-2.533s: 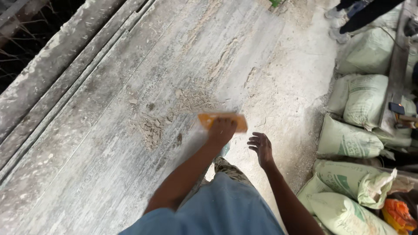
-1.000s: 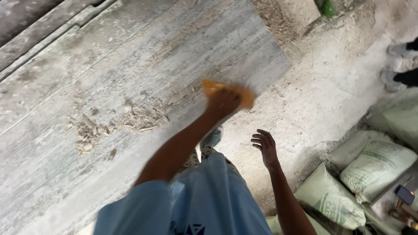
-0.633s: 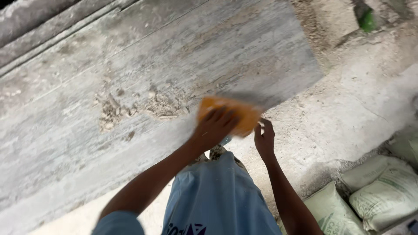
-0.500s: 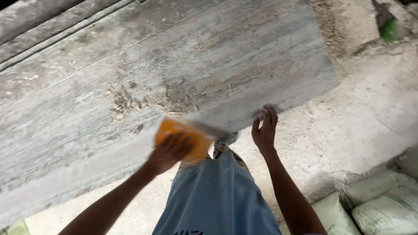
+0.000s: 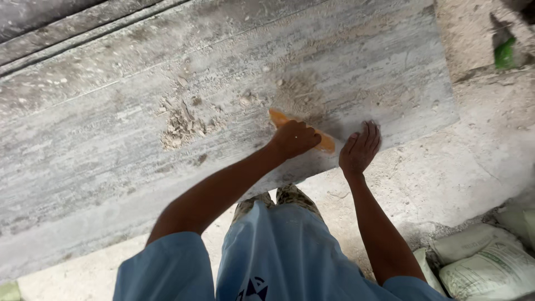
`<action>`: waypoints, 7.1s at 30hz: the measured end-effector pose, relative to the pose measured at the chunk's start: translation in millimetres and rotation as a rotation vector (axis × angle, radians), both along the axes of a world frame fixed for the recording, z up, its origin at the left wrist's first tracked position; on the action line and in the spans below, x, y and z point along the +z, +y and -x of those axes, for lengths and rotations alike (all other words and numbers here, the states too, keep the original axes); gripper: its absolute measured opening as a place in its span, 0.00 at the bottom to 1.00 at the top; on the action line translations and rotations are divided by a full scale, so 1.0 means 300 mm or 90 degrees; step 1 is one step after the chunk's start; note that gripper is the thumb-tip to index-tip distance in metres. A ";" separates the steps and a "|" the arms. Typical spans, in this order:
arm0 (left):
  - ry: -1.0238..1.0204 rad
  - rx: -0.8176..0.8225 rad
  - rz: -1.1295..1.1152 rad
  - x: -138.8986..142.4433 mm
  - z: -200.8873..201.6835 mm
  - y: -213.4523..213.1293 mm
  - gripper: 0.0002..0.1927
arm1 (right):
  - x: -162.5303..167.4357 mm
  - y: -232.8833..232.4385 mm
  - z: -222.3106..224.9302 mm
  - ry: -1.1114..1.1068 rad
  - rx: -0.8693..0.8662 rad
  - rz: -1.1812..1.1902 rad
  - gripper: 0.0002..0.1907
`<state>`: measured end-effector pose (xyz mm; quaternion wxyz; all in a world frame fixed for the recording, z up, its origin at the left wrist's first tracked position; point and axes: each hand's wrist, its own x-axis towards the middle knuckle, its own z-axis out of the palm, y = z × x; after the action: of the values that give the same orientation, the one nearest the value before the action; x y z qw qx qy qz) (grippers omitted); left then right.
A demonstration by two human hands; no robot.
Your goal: The person wipes a dusty worktable with an orange sponge, positions long green mold strips on the table, brushes dust off the strips with a paintbrush, and runs a small handheld tool along the length of the strips. The clip ends mid-task.
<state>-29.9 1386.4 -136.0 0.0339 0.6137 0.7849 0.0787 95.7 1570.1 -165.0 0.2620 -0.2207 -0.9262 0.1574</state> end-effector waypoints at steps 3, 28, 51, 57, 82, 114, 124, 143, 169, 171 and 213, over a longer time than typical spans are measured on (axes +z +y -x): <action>0.029 0.029 -0.037 0.097 -0.059 -0.079 0.12 | 0.013 -0.006 -0.003 -0.026 0.016 -0.023 0.21; -0.542 0.577 -0.398 -0.023 0.274 -0.456 0.31 | -0.029 -0.467 0.198 -0.032 0.244 -0.022 0.22; -0.486 0.589 -0.525 -0.103 0.612 -0.597 0.31 | -0.081 -0.438 0.200 -0.056 0.224 -0.038 0.23; -0.590 0.601 -0.351 -0.076 0.497 -0.206 0.37 | -0.055 -0.292 0.143 0.013 0.215 -0.011 0.23; -0.645 0.549 -0.210 0.144 0.803 0.293 0.35 | -0.001 -0.028 0.188 -0.046 -0.004 0.023 0.28; -0.503 0.473 -0.378 0.103 0.641 0.283 0.31 | -0.010 -0.004 0.172 -0.091 -0.042 0.071 0.33; -0.515 0.594 -0.431 0.022 0.085 -0.529 0.20 | -0.023 -0.021 0.185 -0.094 -0.036 0.030 0.31; -0.679 0.826 -0.375 0.057 0.002 -0.521 0.31 | -0.002 0.485 0.061 0.048 0.122 0.143 0.25; -0.599 0.920 -0.400 -0.017 -0.045 -0.094 0.22 | -0.007 0.567 0.131 -0.041 0.116 -0.022 0.25; -0.684 0.932 -0.382 0.000 -0.032 -0.091 0.23 | -0.002 0.564 0.133 -0.043 0.116 -0.023 0.25; -0.521 0.716 -0.434 0.057 0.031 0.015 0.15 | 0.056 0.736 0.124 -0.019 0.093 -0.034 0.28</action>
<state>-39.1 1391.1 -118.7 0.0851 0.0218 0.8358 0.5420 58.5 1790.9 -148.2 0.2414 -0.1481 -0.9476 0.1481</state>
